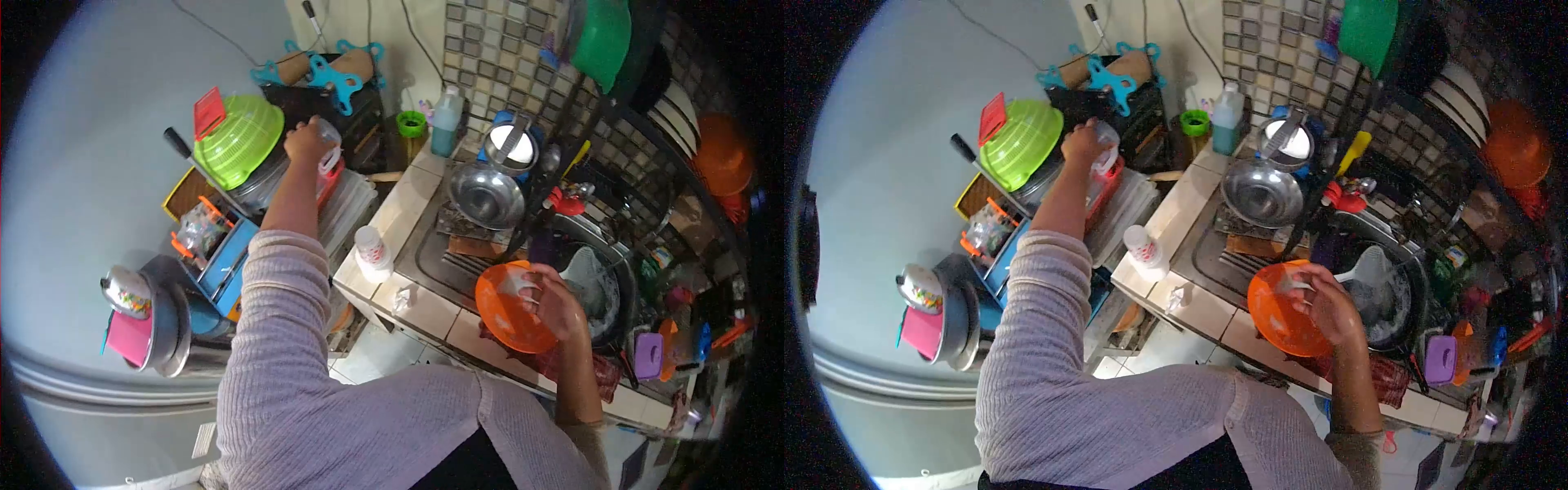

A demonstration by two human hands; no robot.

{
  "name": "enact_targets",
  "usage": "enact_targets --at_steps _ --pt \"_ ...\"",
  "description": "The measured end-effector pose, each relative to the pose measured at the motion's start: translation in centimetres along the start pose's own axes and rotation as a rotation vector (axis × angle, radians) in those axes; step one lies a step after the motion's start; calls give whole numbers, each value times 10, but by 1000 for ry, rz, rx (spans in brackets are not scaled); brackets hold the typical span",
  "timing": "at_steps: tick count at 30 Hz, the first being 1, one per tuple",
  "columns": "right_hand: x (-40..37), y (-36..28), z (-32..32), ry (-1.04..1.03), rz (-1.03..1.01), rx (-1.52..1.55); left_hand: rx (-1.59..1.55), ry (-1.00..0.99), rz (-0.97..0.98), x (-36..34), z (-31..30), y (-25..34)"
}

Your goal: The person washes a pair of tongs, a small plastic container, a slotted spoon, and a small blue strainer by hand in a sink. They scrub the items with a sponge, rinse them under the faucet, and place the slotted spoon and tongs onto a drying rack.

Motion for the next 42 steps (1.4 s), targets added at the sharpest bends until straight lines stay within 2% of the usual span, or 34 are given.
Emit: enact_targets --at_steps 2,5,7,10,13,14,15,16,17,19,21,22,24,25,27,29,30,32,33,34,36,38,40,42 --pt "-26 -1 -13 92 -40 -1 44 80 27 9 7 -2" --pt "-57 0 -38 217 -110 52 57 59 69 12 9 -2" --pt "-71 0 -54 290 -123 67 205 64 50 0 0 5" --pt "-94 3 -85 364 -123 79 233 128 105 -19 -6 14" --pt "-101 -6 -101 353 -181 78 113 186 111 -32 -7 24" --pt "-109 -7 -109 421 -169 79 46 216 110 -38 -14 23" --pt "-114 -8 -121 495 -159 78 -3 304 148 -56 -23 28" --pt "-111 -11 -130 466 -160 74 -57 387 200 -80 -28 36" --pt "-115 -13 -141 439 -164 84 -58 397 192 -103 -32 41" --pt "-126 -16 -168 482 -167 106 -309 340 290 -163 -45 67" --pt "-132 -16 -211 539 -190 190 -614 371 444 -227 -58 89" --pt "-139 -14 -236 579 -211 280 -646 522 480 -265 -62 99" --pt "-144 -14 -285 527 -275 465 -914 587 393 -324 -36 111" --pt "-147 -14 -312 591 -279 487 -901 660 368 -358 -25 126" --pt "-154 -19 -341 660 -286 507 -1143 445 327 -404 22 165" --pt "-157 -40 -349 656 -273 135 -1053 295 540 -438 34 224" --pt "-164 -41 -362 653 -269 131 -1065 187 517 -452 36 246" --pt "-159 -38 -383 514 -63 -252 -1082 163 517 -476 28 278" --pt "-158 -34 -399 544 114 -463 -1078 171 506 -483 29 287" --pt "-155 -28 -409 531 118 -465 -1073 216 507 -490 29 295" --pt "-132 1 -410 257 276 -932 -1062 265 502 -503 29 311" --pt "-107 27 -410 58 -8 -1229 -1088 256 437 -515 30 324" --pt "-91 25 -388 90 -140 -1254 -1110 254 424 -531 32 338" --pt "-79 8 -343 182 112 -1284 -1133 261 415 -544 34 345"
Point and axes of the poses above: each hand's wrist, its own x-axis towards the middle knuckle, its own z-axis out of the palm, y = z × x, the point moved 8 cm from there along x, towards the middle knuckle, and after that the axes turned 10 degrees about -y, right-handed, at the moved point
